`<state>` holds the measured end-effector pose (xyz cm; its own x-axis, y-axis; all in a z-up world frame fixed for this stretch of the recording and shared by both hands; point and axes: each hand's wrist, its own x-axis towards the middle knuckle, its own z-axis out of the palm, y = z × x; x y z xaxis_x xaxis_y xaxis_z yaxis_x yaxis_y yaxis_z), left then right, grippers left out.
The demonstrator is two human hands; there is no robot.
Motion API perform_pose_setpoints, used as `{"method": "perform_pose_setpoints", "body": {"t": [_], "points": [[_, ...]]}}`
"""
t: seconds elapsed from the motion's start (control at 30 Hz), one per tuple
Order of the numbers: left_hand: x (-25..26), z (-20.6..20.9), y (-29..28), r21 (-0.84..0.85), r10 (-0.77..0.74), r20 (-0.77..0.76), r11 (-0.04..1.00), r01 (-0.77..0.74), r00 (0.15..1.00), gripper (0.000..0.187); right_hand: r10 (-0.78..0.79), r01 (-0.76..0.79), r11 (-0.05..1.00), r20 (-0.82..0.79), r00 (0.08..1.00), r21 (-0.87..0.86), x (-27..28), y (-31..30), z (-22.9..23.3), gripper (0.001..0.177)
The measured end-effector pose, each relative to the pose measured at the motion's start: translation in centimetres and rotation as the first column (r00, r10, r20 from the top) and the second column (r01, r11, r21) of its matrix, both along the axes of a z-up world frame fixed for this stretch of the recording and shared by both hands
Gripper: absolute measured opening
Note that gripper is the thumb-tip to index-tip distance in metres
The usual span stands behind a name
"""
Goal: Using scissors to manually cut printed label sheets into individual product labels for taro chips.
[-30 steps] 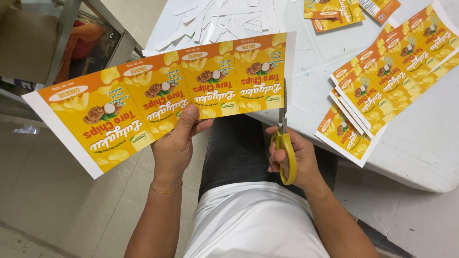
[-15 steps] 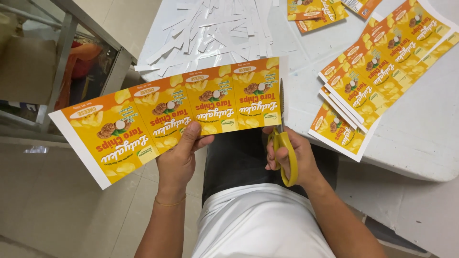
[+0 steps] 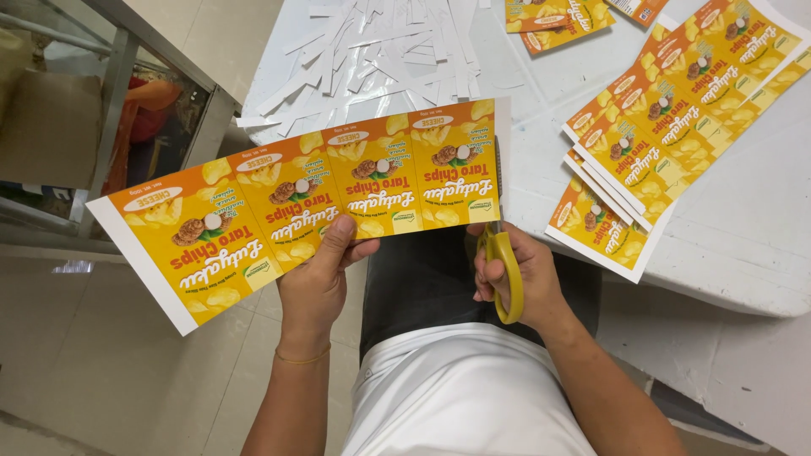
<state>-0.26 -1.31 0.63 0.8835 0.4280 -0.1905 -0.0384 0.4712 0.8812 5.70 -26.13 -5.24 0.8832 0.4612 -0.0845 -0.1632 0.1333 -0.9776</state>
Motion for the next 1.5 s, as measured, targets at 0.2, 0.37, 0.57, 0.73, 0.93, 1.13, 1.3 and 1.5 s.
{"method": "perform_pose_setpoints", "body": {"t": [0.2, 0.37, 0.57, 0.73, 0.93, 1.13, 1.3, 1.5], "points": [[0.0, -0.5, 0.0, -0.021, 0.0, 0.003, 1.0, 0.0, 1.0, 0.047, 0.002, -0.002, 1.0, 0.008, 1.0, -0.007, -0.1, 0.2, 0.8, 0.071], [-0.3, -0.1, -0.4, -0.017, -0.027, -0.021, 1.0, 0.027, 0.999, 0.046, 0.009, -0.009, 1.0, 0.039, 0.999, -0.006, 0.4, 0.2, 1.8, 0.059], [-0.5, 0.0, -0.5, -0.018, -0.029, -0.013, 0.999, 0.029, 0.999, 0.049, 0.008, -0.008, 1.0, 0.061, 0.998, -0.002, 0.6, -0.2, 1.3, 0.046], [-0.5, 0.5, -0.7, -0.017, -0.021, -0.01, 1.0, 0.021, 1.0, 0.049, -0.001, 0.003, 1.0, 0.074, 0.997, -0.023, 0.6, -0.3, 1.3, 0.044], [-0.7, -0.2, -0.5, -0.019, -0.034, -0.019, 0.999, 0.034, 0.999, 0.049, -0.004, 0.007, 1.0, 0.107, 0.994, -0.029, 0.5, -0.5, 1.2, 0.036], [-1.0, -0.3, -0.4, -0.026, -0.052, -0.027, 0.998, 0.051, 0.998, 0.049, 0.013, -0.009, 0.999, 0.106, 0.994, -0.034, 1.2, -0.1, 2.1, 0.031], [-1.1, -0.7, -0.4, -0.034, -0.048, -0.009, 0.998, 0.047, 0.999, 0.049, 0.005, 0.008, 0.997, 0.16, 0.987, -0.08, 1.9, 0.4, 2.2, 0.025], [-0.6, 0.0, 0.1, -0.041, -0.038, 0.009, 0.998, 0.038, 0.999, 0.047, -0.001, 0.01, 0.998, 0.147, 0.989, -0.06, 2.7, 0.8, 2.9, 0.027]]}}
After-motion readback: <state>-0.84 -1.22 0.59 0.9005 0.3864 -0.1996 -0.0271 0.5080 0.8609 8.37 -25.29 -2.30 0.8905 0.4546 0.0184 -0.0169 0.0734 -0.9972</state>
